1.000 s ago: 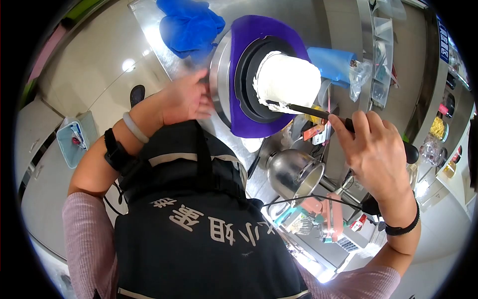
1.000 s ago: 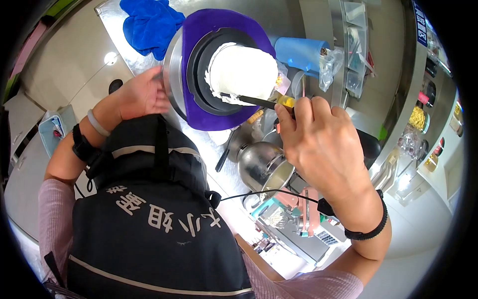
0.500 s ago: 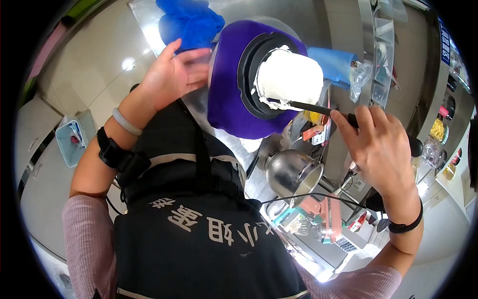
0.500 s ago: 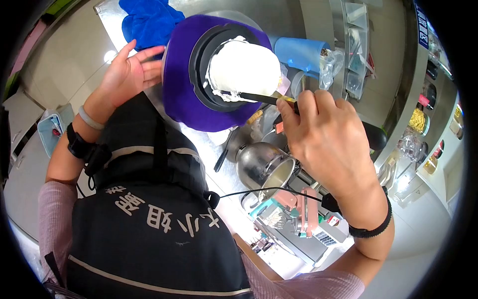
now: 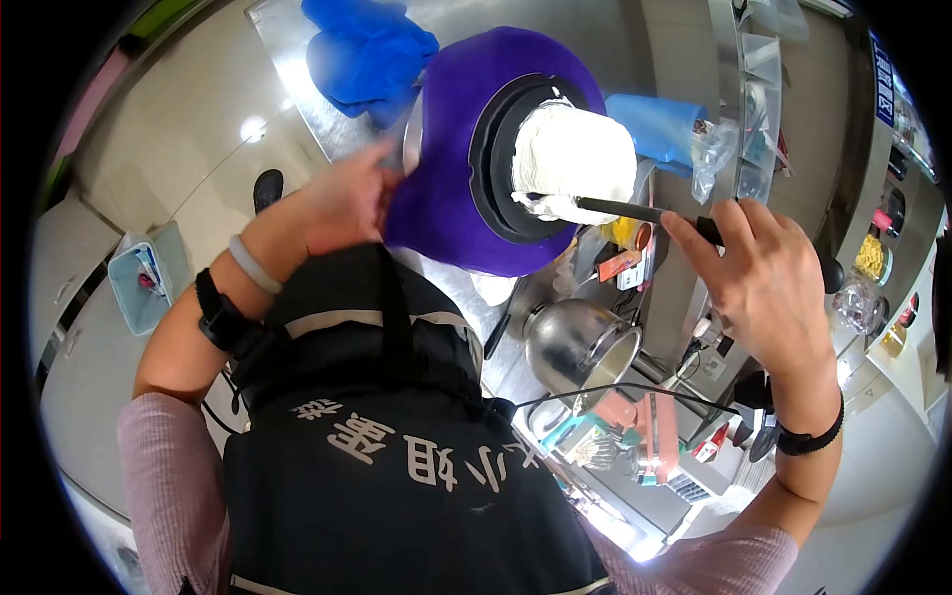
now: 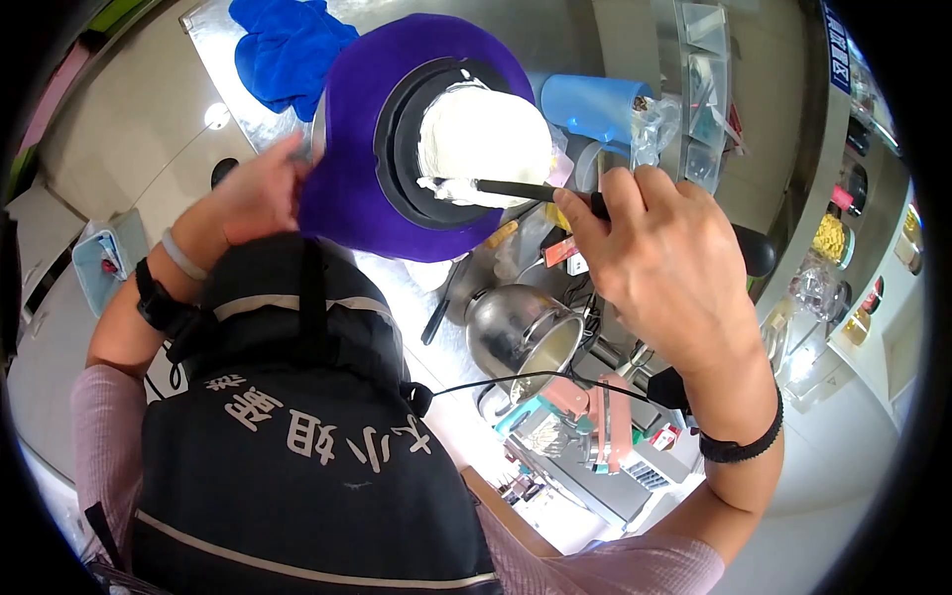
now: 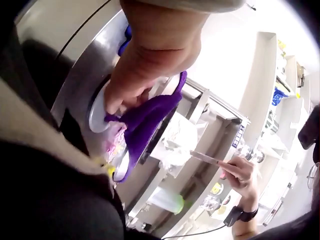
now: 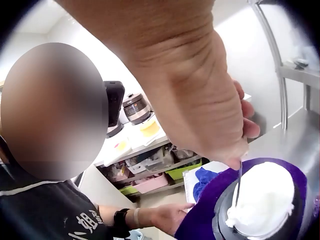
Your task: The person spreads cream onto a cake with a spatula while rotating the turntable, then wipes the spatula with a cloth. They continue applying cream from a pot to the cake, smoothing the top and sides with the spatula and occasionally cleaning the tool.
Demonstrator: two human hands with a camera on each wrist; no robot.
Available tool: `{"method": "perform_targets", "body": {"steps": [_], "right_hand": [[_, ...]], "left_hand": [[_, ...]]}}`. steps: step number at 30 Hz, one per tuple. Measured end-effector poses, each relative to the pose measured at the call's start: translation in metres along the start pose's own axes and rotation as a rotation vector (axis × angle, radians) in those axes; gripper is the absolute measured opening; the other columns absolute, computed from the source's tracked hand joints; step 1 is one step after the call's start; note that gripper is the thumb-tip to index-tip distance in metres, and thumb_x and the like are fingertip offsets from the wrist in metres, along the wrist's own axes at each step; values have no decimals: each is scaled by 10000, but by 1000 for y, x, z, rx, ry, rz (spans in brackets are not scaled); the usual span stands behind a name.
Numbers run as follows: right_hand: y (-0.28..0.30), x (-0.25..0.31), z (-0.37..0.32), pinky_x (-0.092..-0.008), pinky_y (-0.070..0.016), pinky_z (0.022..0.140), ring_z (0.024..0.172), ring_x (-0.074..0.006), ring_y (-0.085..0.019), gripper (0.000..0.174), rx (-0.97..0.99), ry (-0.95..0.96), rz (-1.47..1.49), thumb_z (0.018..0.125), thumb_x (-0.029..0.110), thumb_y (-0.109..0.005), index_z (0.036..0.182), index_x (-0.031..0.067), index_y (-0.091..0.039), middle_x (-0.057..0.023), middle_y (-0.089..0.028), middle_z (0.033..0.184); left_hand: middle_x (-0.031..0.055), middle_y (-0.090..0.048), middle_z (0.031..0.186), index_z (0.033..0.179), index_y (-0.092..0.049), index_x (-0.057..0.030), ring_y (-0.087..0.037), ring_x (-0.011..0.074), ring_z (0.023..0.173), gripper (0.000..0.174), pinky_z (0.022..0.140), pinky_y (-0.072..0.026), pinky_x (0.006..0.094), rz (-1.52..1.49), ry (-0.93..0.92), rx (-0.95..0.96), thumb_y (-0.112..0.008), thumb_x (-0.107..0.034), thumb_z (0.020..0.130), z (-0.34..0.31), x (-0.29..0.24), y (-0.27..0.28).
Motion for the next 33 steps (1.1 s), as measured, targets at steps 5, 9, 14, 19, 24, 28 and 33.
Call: {"method": "perform_targets", "body": {"steps": [5,9,14,19,24,28,33], "right_hand": [[-1,-4,-4,-324,-447,587,715,-197,-529,458,-43,13,47,661,64,-609,1111,120,-672,-47,-496,784],[-2,-5,-7,-327,-447,588,716,-199,-529,467,-46,6,53,655,60,-608,1114,123,-671,-47,-492,780],[3,-1,-8,-299,-411,526,682,-167,-525,329,-96,14,30,717,118,-616,1031,132,-712,-31,-466,737],[2,0,-10,-297,-412,522,680,-165,-526,317,-93,14,34,718,125,-617,1019,133,-716,-31,-464,732],[2,1,-11,-296,-413,518,676,-164,-525,311,-102,16,41,722,127,-617,1017,133,-717,-30,-461,729],[-4,-4,-14,-325,-437,559,706,-195,-540,442,-72,14,55,669,83,-613,1103,135,-672,-39,-504,771],[-6,-9,-14,-299,-428,525,675,-174,-531,332,-157,27,59,711,124,-633,1033,150,-707,-34,-477,743]], "left_hand": [[81,-625,1128,1221,-543,-36,-574,194,1065,661,963,-410,346,72,-321,6,-287,-585,954,-11,-38,-1],[101,-634,1135,1238,-542,-42,-582,207,1057,710,962,-412,364,175,-163,89,-275,-625,935,-5,-22,4],[143,-599,1200,1260,-514,-15,-583,243,1067,723,949,-434,373,34,-338,-102,-282,-617,932,-11,-32,-8],[109,-635,1114,1202,-528,-21,-577,226,1066,695,1033,-364,376,160,-197,210,-259,-611,951,-7,-28,0],[149,-623,1154,1201,-542,1,-569,241,1117,725,1034,-375,361,38,-286,-80,-244,-612,953,-3,-22,6],[151,-615,1180,1257,-503,2,-565,242,1127,717,1032,-376,379,191,-82,204,-246,-598,960,0,-17,4],[151,-610,1197,1226,-537,8,-561,259,1142,737,1030,-370,403,77,-185,-59,-212,-599,962,-2,-17,2]]}}
Point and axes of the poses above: each hand's wrist, its own z-axis towards the middle knuckle, its own y-axis out of the back of the hand, x = y × z, the point moved 8 cm from there along z, towards the middle knuckle
